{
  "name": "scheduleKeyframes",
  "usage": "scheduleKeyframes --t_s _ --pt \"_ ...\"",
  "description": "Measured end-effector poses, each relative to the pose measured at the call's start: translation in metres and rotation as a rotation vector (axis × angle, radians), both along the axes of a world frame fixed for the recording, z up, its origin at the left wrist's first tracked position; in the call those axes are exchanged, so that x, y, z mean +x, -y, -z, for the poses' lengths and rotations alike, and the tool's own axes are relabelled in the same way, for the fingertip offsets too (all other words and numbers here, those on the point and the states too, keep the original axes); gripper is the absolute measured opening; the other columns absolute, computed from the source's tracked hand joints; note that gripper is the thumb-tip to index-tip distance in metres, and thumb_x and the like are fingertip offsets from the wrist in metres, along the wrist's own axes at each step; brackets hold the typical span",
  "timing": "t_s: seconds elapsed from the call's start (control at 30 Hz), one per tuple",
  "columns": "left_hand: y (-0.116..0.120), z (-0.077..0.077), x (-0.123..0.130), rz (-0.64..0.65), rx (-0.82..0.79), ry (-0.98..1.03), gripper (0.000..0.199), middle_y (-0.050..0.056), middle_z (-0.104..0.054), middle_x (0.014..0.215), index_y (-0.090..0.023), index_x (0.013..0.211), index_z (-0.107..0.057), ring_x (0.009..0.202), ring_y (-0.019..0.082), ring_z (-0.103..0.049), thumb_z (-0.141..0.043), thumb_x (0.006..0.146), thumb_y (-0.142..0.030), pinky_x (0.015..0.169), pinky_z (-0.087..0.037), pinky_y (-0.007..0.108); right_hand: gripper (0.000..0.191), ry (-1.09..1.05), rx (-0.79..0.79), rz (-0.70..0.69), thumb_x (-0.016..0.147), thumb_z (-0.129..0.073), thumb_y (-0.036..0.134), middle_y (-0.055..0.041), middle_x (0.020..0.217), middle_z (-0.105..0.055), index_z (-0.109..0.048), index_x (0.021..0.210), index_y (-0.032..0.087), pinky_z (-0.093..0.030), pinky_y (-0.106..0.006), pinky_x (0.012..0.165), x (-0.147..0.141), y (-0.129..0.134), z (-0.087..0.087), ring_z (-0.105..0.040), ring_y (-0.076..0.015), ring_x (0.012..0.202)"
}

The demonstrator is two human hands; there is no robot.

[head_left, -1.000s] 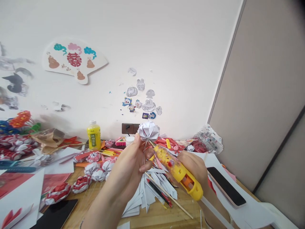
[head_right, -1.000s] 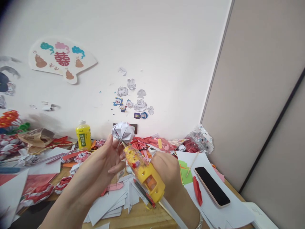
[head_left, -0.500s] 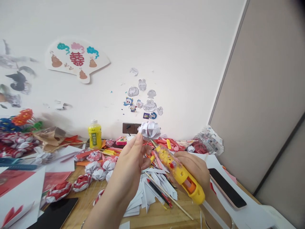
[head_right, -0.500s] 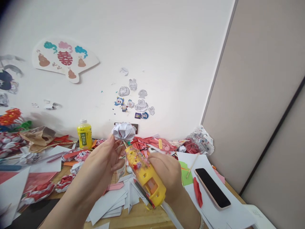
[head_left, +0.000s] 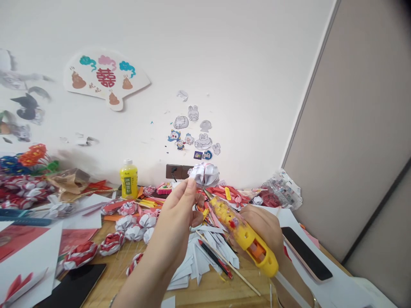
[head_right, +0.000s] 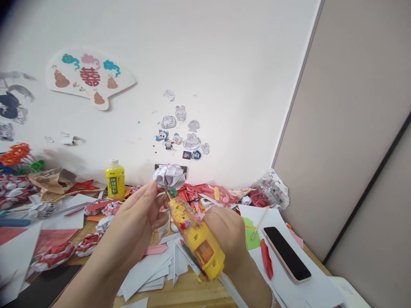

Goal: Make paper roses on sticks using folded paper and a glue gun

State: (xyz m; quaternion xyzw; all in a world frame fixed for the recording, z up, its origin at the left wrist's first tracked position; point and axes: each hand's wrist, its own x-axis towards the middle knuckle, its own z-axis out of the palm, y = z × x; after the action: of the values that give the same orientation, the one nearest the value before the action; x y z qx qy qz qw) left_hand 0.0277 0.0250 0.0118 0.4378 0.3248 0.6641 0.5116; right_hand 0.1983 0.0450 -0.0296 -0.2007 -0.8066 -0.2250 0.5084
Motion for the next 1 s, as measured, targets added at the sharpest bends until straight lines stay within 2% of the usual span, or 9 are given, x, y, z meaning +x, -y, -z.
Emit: scheduleKeyframes --t_s 0.17,0.43,0.67,0.87,1.0 --pt "0.000 0.000 0.000 0.005 0.004 -0.004 0.037 -0.002 -0.045 0.072 -0.020 0.080 -0.059 0.061 0.010 -0.033 -0.060 0.075 -0.056 0.041 -0.025 0.016 0.026 -0.147 -0.025 0.043 0.090 -0.044 0.030 -0.0003 0.054 -0.044 -0.045 0.065 0.022 -0.028 -0.030 0.048 -0.004 0.000 0.008 -0.039 -0.0154 0.048" --pt "0.001 0.000 -0.003 -0.021 0.007 -0.030 0.037 0.000 -0.048 0.080 -0.020 0.087 -0.059 0.066 0.010 -0.038 -0.055 0.080 -0.056 0.042 -0.026 0.017 0.026 -0.158 -0.048 0.078 0.087 -0.044 0.025 0.0018 0.053 -0.038 -0.037 0.062 0.023 -0.023 -0.030 0.049 -0.003 -0.002 0.011 -0.034 -0.0145 0.047" --pt "0.001 -0.001 -0.002 0.025 0.023 -0.001 0.029 -0.002 -0.041 0.070 -0.022 0.086 -0.059 0.068 0.012 -0.040 -0.058 0.080 -0.050 0.041 -0.025 0.017 0.024 -0.149 -0.014 0.068 0.087 -0.045 0.026 -0.0001 0.055 -0.043 -0.042 0.063 0.021 -0.027 -0.029 0.049 -0.003 -0.004 0.012 -0.039 -0.0151 0.048" --pt "0.003 -0.002 -0.001 0.053 0.039 0.007 0.029 -0.002 -0.040 0.071 -0.022 0.076 -0.054 0.064 0.011 -0.034 -0.056 0.082 -0.051 0.042 -0.025 0.016 0.024 -0.173 -0.041 0.038 0.085 -0.044 0.023 0.0014 0.054 -0.041 -0.040 0.062 0.022 -0.024 -0.030 0.047 -0.005 -0.003 0.011 -0.037 -0.0144 0.046" --pt "0.000 0.000 -0.003 0.078 0.067 0.031 0.028 -0.002 -0.041 0.076 -0.023 0.083 -0.057 0.063 0.010 -0.031 -0.055 0.083 -0.051 0.041 -0.023 0.014 0.009 -0.118 -0.066 0.012 0.083 -0.044 0.019 -0.0037 0.063 -0.054 -0.047 0.075 0.021 -0.037 -0.030 0.053 -0.005 0.000 0.008 -0.052 -0.0185 0.058"
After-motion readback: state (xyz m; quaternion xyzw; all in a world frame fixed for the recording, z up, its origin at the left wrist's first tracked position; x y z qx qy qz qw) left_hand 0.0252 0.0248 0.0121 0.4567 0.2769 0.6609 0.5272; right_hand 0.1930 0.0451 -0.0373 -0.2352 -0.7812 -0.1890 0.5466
